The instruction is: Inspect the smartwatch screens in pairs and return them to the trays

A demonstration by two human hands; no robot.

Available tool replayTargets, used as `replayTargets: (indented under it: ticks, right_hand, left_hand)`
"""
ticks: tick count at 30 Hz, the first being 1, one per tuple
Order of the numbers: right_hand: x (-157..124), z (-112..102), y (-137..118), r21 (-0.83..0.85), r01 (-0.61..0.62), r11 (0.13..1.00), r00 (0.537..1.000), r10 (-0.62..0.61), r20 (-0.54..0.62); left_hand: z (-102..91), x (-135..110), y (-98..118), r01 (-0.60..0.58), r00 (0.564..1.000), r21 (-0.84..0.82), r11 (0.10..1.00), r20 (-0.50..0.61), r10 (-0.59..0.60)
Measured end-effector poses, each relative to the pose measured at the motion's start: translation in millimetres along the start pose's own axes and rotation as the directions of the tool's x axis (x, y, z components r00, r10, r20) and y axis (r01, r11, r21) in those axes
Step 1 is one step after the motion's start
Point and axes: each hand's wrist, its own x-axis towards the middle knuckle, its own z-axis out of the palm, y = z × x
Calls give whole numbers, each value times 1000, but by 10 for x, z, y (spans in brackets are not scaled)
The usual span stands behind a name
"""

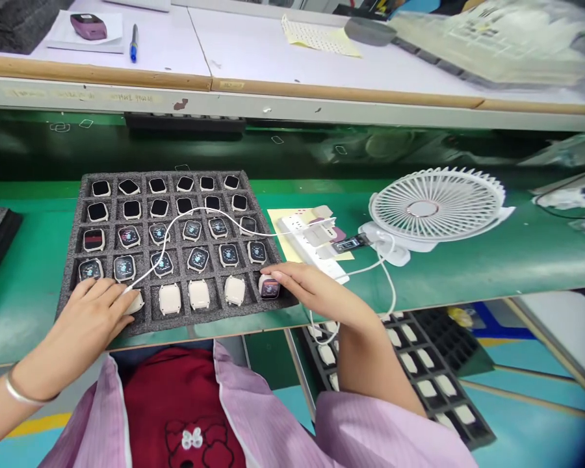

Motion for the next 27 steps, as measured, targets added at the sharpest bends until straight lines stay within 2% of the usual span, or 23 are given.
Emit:
replayTargets:
  ticks: [6, 10, 14, 17, 19, 21, 24, 27]
  right_hand:
    - [23, -50, 14, -86, 83, 993, 995, -78, 62]
    - [59, -14, 123, -68, 95, 993, 995, -97, -26]
    - [48, 128, 75, -158, 37, 987, 968, -75, -240]
    - [-10, 304, -169, -144, 99, 985, 936, -141, -322]
    - [-51, 437, -338, -137, 161, 977, 931, -197, -307]
    - [-76, 550, -439, -217, 188, 958, 932, -243, -267]
    - [-67, 633, -445, -347, 186, 919, 947, -263, -187]
    - [-7, 616, -394, -406, 179, 896, 958, -253, -136]
  left_hand:
    - [40, -27, 211, 135, 990, 177, 975, 24, -141]
    - [-15, -52, 329, 207, 978, 212, 955, -24, -206]
    - [-79, -110, 247, 245, 966, 61, 967, -94, -239]
    - [-93, -167, 104, 233, 965, -149, 961, -85, -247]
    - [-88, -193, 43, 241, 959, -255, 936, -87, -270]
    - [-83, -200, 28, 256, 955, -308, 916, -67, -289]
    - [-76, -176, 49, 248, 962, -354, 902, -18, -272]
    - [-52, -142, 52, 214, 974, -388, 897, 21, -224]
